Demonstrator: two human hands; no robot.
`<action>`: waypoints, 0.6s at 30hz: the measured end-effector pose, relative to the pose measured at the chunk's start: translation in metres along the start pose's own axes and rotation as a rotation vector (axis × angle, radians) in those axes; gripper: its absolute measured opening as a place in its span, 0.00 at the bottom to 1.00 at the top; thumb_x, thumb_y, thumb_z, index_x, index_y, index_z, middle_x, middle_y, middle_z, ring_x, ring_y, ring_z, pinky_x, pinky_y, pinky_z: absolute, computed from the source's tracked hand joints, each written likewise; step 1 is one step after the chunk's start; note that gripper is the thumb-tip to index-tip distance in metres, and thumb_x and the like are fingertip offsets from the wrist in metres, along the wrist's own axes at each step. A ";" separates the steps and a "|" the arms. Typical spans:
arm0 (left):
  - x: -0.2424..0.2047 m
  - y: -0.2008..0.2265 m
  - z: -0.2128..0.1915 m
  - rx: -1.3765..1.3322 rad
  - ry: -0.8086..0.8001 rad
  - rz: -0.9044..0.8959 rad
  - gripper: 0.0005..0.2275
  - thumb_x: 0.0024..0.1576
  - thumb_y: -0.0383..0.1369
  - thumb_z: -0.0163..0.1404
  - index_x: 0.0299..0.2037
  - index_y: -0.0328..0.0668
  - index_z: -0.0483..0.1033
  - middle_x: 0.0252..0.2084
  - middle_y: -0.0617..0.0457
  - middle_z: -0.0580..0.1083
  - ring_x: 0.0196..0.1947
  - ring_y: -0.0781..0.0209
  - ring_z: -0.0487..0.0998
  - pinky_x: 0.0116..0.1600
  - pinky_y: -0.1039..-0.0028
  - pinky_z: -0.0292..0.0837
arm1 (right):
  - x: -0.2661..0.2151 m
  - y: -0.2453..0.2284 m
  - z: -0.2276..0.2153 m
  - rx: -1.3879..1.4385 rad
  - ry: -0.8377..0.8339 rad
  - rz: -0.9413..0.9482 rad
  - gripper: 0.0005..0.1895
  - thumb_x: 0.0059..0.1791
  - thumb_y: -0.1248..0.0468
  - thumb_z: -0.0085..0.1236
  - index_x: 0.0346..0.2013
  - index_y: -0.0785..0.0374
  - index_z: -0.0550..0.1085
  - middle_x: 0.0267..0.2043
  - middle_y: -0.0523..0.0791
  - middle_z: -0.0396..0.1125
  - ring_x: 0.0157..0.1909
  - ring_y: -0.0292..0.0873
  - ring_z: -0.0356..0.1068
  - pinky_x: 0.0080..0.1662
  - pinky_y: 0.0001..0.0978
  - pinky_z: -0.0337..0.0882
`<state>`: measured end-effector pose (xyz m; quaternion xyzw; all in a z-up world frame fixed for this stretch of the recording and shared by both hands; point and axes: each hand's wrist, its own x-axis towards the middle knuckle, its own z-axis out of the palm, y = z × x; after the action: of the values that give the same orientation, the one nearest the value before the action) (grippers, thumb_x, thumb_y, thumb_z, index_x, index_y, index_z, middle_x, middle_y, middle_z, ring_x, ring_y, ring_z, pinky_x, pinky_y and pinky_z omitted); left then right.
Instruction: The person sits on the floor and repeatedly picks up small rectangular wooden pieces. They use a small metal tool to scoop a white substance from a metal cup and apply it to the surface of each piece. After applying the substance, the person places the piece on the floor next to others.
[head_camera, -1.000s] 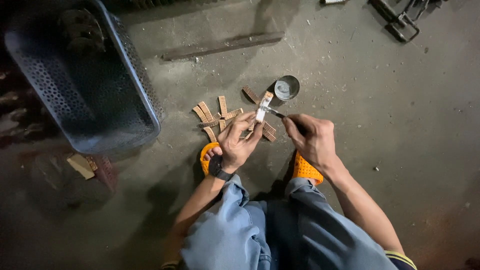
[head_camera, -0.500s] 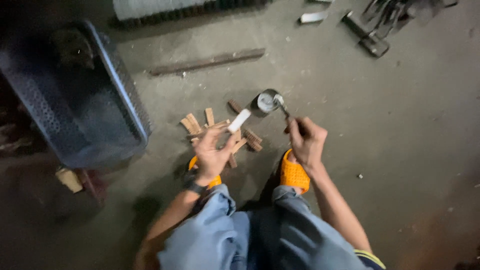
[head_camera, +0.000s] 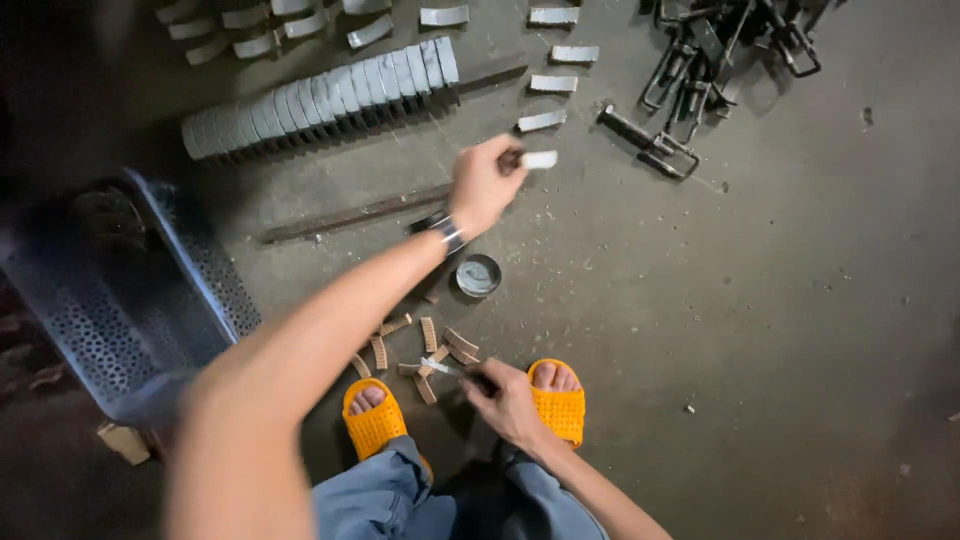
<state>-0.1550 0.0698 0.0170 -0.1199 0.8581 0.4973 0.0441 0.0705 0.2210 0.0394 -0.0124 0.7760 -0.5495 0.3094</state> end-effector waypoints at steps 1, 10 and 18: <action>0.011 -0.004 0.016 -0.019 0.033 -0.015 0.07 0.45 0.23 0.53 0.33 0.39 0.74 0.26 0.49 0.74 0.27 0.58 0.77 0.32 0.75 0.72 | 0.001 0.004 -0.002 -0.006 -0.015 0.005 0.07 0.35 0.66 0.61 0.28 0.59 0.76 0.25 0.48 0.70 0.31 0.49 0.72 0.34 0.33 0.70; -0.006 -0.073 -0.054 0.096 0.186 0.065 0.06 0.43 0.28 0.50 0.30 0.44 0.74 0.25 0.59 0.76 0.22 0.67 0.75 0.30 0.76 0.67 | 0.010 -0.017 -0.022 -0.072 -0.132 -0.155 0.03 0.42 0.65 0.55 0.29 0.61 0.72 0.25 0.40 0.66 0.26 0.34 0.63 0.31 0.24 0.62; -0.182 -0.102 -0.178 0.337 0.263 0.127 0.15 0.55 0.34 0.55 0.20 0.39 0.64 0.19 0.52 0.64 0.19 0.62 0.61 0.26 0.72 0.54 | 0.027 -0.041 -0.021 -0.163 -0.052 -0.332 0.04 0.43 0.72 0.57 0.29 0.66 0.70 0.28 0.45 0.66 0.28 0.35 0.62 0.32 0.23 0.63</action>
<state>0.0538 -0.1035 0.0560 -0.1201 0.9332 0.3290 -0.0800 0.0253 0.2128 0.0659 -0.1797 0.7969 -0.5279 0.2324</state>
